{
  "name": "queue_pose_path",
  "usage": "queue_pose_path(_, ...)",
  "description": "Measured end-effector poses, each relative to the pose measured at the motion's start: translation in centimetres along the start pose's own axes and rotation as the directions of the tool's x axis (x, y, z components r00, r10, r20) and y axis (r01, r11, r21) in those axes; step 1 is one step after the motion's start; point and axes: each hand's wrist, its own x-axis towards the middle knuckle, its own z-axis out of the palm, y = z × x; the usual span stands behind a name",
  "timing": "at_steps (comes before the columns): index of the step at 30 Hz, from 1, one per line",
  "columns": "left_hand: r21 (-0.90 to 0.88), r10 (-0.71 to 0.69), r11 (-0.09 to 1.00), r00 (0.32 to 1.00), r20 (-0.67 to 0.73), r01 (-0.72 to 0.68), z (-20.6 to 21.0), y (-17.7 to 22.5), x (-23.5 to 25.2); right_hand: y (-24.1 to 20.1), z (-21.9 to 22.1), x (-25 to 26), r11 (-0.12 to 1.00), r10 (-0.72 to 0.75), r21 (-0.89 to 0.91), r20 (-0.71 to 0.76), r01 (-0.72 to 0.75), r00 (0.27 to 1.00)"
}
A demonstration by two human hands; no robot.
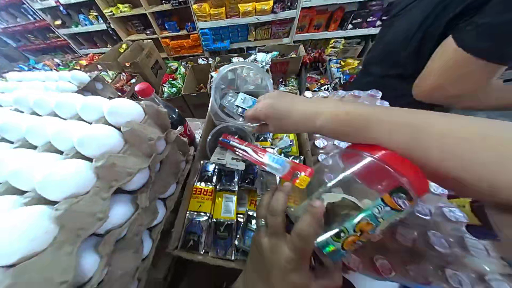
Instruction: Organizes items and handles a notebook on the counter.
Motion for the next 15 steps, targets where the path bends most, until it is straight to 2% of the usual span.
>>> queue_pose_path(3, -0.056, 0.027, 0.998, 0.998, -0.05, -0.029, -1.0, -1.1, -0.1, -0.4, -1.2, 0.3, 0.994, -0.009, 0.108, 0.081, 0.0, 0.997)
queue_pose_path(5, -0.112, 0.028, 0.993, 0.993, -0.111, -0.04, -3.2, -2.2, -0.4, -0.6, -2.8, -0.8, 0.983, 0.028, 0.182, 0.021, -0.031, 0.999)
queue_pose_path(9, -0.067, -0.051, 0.997, 0.967, -0.249, 0.035, -8.7, -3.4, -1.8, -1.3, -6.3, -5.3, 0.996, 0.093, 0.031, -0.175, -0.089, 0.98)
queue_pose_path(12, 0.169, -0.093, 0.975, 0.955, -0.281, 0.145, -10.1, -3.3, -3.9, -3.3, -7.1, -10.2, 0.99, 0.105, -0.072, -0.203, -0.122, 0.974)
queue_pose_path(15, 0.444, -0.087, 0.874, 0.962, -0.257, 0.198, -9.6, -2.9, -5.5, -7.3, -5.8, -15.8, 0.967, 0.162, -0.18, -0.126, -0.183, 0.979)
